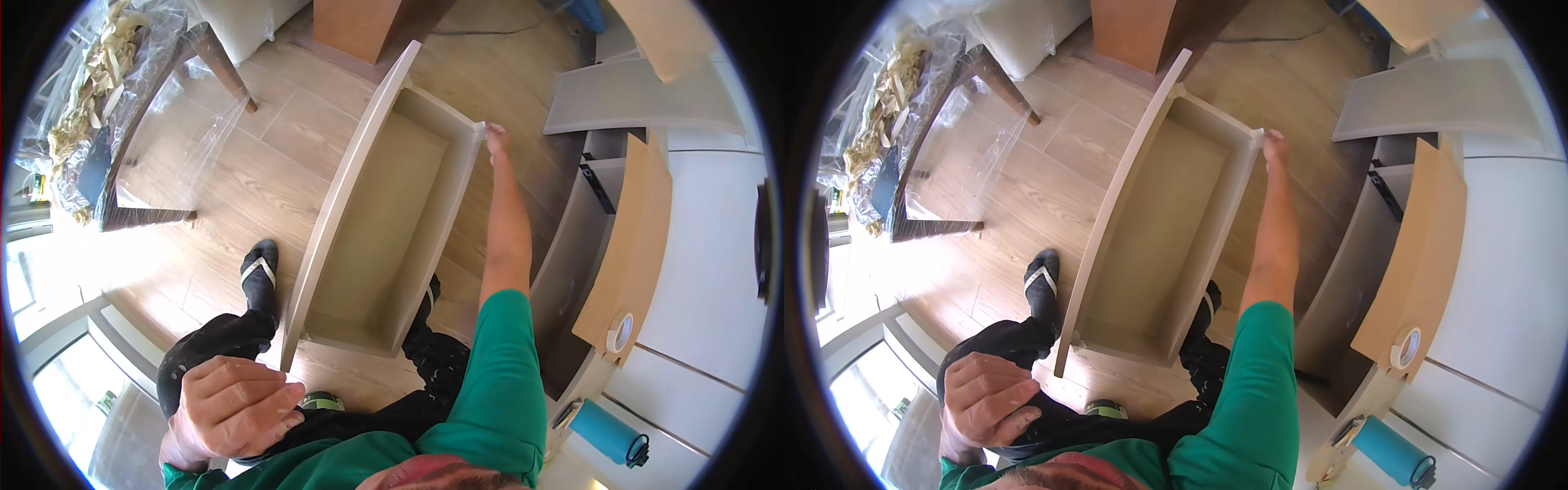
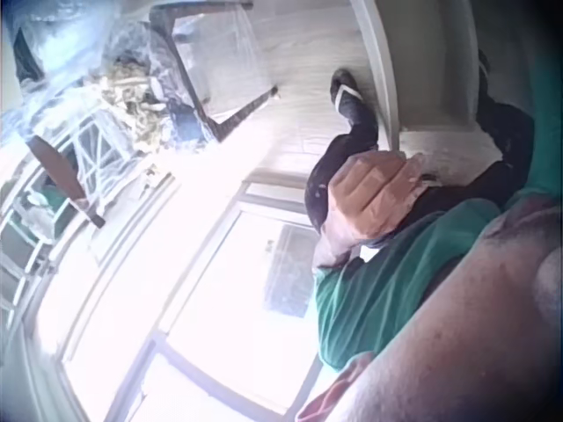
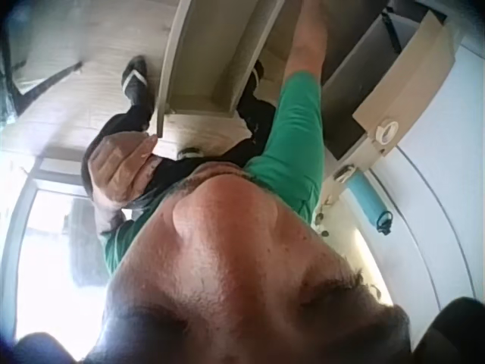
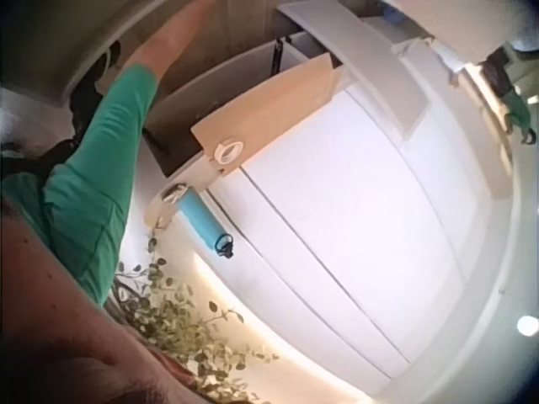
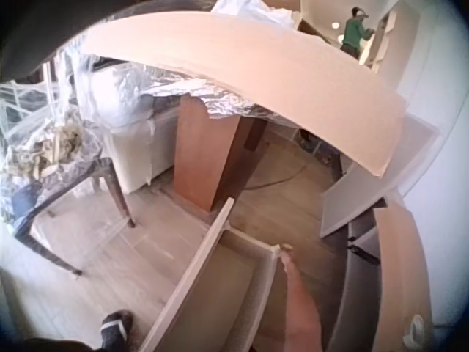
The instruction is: The person paints the edges of a wooden drawer using a brush and a small container of light-colored paint, then removes pieces of masking tape from the corners and wipes the surface with a cloth.
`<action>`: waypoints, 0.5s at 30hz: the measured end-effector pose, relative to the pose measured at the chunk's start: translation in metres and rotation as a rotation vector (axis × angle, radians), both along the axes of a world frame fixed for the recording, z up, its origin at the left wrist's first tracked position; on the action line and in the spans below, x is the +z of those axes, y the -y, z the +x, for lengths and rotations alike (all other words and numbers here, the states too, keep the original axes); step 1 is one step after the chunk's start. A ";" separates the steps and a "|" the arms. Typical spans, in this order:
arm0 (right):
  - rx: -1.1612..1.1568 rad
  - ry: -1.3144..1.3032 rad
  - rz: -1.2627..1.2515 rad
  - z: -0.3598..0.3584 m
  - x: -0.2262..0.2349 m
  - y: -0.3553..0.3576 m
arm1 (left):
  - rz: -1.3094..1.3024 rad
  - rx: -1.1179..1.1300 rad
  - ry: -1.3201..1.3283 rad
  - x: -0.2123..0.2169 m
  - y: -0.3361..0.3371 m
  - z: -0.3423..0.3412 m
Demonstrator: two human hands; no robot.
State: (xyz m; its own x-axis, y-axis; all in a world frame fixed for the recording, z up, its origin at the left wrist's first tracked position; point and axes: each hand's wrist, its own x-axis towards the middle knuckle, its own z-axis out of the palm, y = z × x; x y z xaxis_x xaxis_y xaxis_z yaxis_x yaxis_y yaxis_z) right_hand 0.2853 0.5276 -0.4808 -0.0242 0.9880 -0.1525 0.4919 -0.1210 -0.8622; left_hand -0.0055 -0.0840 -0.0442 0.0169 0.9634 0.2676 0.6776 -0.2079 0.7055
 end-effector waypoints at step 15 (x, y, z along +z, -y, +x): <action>0.079 0.112 0.095 -0.010 0.051 0.022 | 0.004 0.027 0.000 0.002 -0.014 -0.006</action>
State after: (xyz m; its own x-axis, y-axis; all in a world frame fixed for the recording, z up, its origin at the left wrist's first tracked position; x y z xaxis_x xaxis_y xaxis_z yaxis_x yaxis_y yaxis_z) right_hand 0.2750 0.5060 -0.4295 -0.0900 0.9938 -0.0649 0.5907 0.0009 -0.8069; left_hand -0.0114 -0.0704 -0.0424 -0.0093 0.9625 0.2713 0.6827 -0.1921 0.7050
